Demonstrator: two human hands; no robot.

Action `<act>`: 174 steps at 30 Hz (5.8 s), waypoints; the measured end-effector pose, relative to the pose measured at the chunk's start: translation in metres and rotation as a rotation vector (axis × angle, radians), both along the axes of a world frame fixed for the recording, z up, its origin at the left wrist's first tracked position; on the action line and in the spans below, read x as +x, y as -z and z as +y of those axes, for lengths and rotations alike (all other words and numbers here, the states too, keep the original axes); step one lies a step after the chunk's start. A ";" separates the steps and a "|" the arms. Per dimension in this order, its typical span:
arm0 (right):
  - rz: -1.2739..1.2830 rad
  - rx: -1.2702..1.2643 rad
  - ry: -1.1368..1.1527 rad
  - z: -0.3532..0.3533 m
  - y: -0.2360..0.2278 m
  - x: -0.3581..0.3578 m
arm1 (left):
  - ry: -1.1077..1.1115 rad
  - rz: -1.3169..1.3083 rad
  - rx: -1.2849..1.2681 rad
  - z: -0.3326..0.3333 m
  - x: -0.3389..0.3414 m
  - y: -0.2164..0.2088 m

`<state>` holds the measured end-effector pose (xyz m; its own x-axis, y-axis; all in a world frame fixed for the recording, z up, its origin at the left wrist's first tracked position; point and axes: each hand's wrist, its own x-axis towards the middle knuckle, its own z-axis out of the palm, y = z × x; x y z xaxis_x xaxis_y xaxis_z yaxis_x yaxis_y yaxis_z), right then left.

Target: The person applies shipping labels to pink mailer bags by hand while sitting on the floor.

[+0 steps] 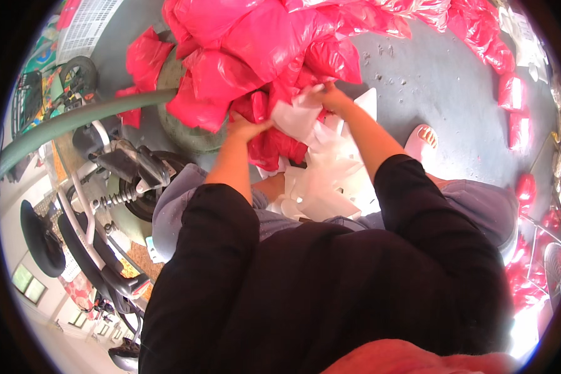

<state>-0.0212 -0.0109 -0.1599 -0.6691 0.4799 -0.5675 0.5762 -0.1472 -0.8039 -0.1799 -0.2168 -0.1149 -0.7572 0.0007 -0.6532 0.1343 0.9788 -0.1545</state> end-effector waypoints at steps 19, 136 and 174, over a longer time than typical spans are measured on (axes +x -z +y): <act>-0.241 0.656 -0.317 0.106 -0.196 0.104 | 0.919 0.021 0.438 0.003 -0.001 -0.024; -0.709 0.424 0.055 0.230 -0.012 0.260 | 0.965 -0.254 0.355 0.202 0.158 0.045; 0.544 -0.016 0.144 0.188 -0.333 0.277 | -0.012 -1.574 1.565 0.214 0.209 -0.225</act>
